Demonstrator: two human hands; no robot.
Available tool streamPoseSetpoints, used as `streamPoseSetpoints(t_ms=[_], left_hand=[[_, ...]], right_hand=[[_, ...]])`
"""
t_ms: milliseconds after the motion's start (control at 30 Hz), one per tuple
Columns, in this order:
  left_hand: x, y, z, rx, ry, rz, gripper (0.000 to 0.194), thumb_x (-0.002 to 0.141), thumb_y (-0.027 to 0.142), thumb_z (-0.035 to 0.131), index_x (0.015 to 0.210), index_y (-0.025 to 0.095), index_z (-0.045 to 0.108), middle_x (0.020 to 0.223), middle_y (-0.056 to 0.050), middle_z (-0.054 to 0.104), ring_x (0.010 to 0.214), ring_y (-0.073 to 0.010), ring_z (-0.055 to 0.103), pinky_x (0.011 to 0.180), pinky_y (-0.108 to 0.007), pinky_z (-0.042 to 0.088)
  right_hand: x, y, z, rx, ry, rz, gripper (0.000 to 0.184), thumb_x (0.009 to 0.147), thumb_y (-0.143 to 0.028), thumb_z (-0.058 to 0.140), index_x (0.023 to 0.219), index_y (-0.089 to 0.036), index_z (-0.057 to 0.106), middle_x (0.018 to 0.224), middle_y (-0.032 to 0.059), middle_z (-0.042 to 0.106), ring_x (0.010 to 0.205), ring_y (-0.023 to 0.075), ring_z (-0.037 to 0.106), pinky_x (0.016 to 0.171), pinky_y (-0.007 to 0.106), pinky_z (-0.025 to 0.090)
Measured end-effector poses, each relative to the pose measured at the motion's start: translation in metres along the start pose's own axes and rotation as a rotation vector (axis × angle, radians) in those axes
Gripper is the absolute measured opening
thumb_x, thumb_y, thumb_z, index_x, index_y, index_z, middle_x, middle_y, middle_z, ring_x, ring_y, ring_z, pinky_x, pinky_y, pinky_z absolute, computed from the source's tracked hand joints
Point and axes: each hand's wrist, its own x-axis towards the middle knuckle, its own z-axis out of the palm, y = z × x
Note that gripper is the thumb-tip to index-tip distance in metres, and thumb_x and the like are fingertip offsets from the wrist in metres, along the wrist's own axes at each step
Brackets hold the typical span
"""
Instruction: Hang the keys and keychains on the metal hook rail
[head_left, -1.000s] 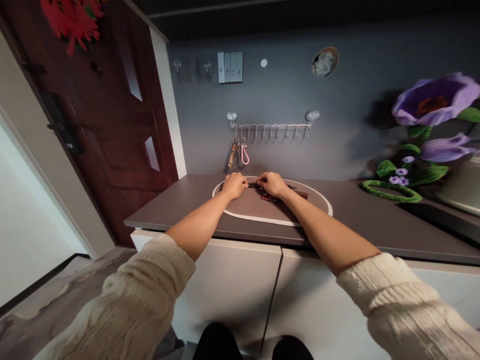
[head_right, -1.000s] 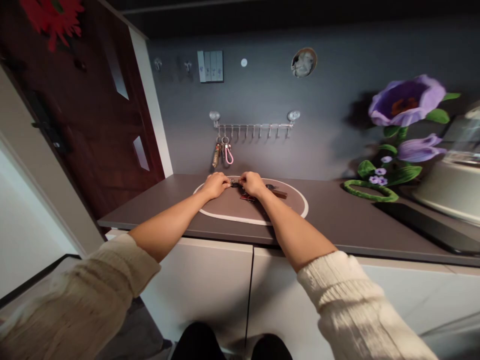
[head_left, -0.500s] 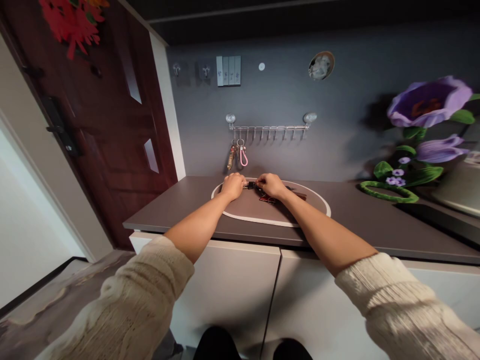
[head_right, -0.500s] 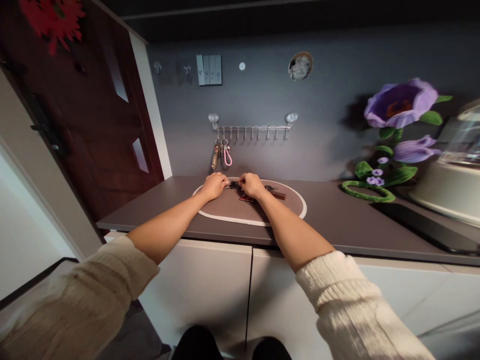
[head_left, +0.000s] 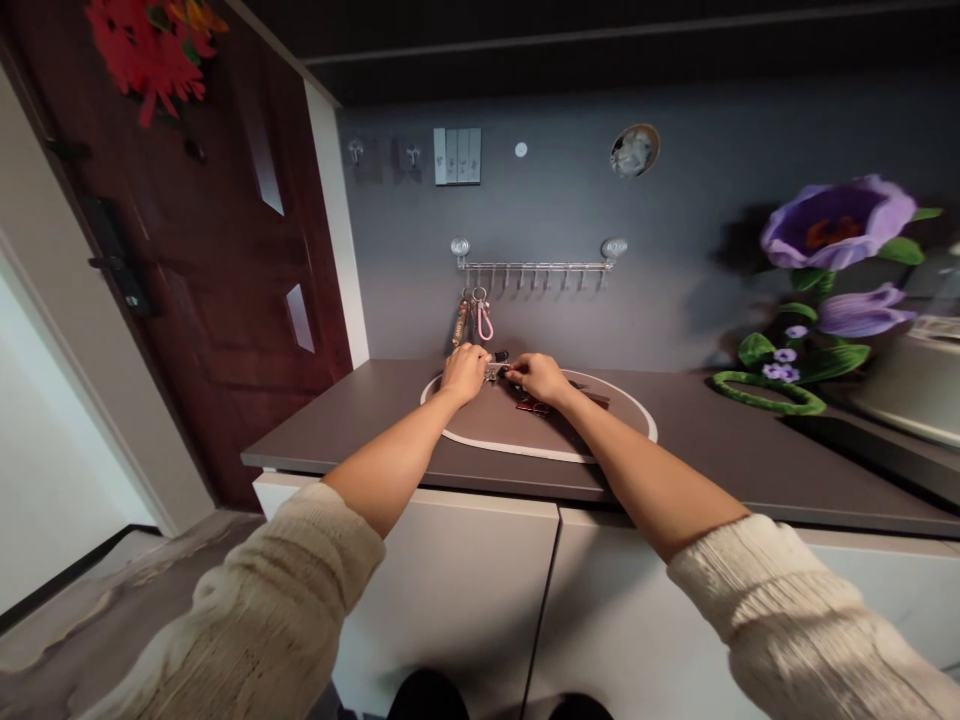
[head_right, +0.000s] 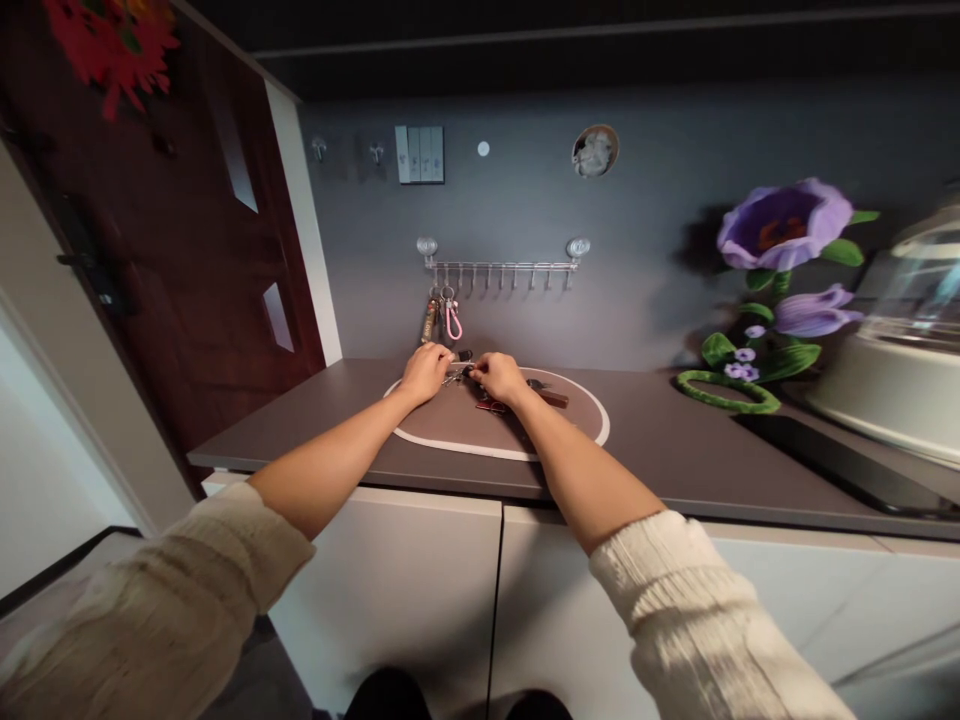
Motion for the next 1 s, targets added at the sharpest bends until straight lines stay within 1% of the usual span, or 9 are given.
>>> streamPoseSetpoints(t_ms=[200,400,633,833,1000], left_hand=[[0.0010,0.0006,0.0003,-0.058,0.048,0.028,0.025,0.085,0.026,0.037,0.089,0.017,0.060,0.095,-0.006,0.059,0.094,-0.0163,0.051,0.084,-0.027,0.038],[0.0012,0.0021,-0.0008,-0.106,0.078,0.061,0.023,0.085,0.025,0.038,0.086,0.017,0.060,0.093,-0.006,0.059,0.092,-0.0158,0.051,0.084,-0.026,0.038],[0.0021,0.0026,-0.0029,-0.167,0.108,0.031,0.022,0.084,0.025,0.039,0.083,0.017,0.059,0.091,-0.006,0.059,0.090,-0.0149,0.051,0.082,-0.026,0.038],[0.0042,0.0012,-0.0004,-0.263,0.138,0.052,0.018,0.082,0.023,0.042,0.079,0.016,0.059,0.086,-0.005,0.059,0.086,-0.0143,0.052,0.080,-0.026,0.039],[0.0051,0.0010,0.0012,-0.330,0.170,0.035,0.017,0.081,0.022,0.044,0.075,0.015,0.059,0.083,-0.005,0.060,0.082,-0.0142,0.053,0.078,-0.026,0.040]], right_hand=[[-0.0004,-0.0022,-0.0024,0.050,0.059,0.007,0.018,0.072,-0.033,0.058,0.080,-0.019,0.066,0.076,0.0030,0.067,0.067,0.0133,0.057,0.061,0.021,0.037],[-0.0011,-0.0039,-0.0048,0.088,0.110,0.021,0.016,0.072,-0.031,0.058,0.077,-0.018,0.065,0.073,0.0028,0.066,0.065,0.0123,0.055,0.061,0.021,0.036],[-0.0023,-0.0050,-0.0064,0.163,0.175,-0.032,0.014,0.075,-0.026,0.053,0.077,-0.017,0.065,0.071,0.0020,0.065,0.063,0.0109,0.053,0.063,0.021,0.037],[-0.0001,-0.0034,-0.0051,0.184,0.213,-0.083,0.014,0.074,-0.025,0.053,0.076,-0.016,0.064,0.070,0.0023,0.063,0.063,0.0114,0.052,0.063,0.022,0.037],[-0.0006,-0.0043,-0.0067,0.194,0.241,-0.087,0.013,0.074,-0.023,0.053,0.075,-0.016,0.063,0.072,0.0037,0.062,0.065,0.0123,0.051,0.065,0.024,0.038]])
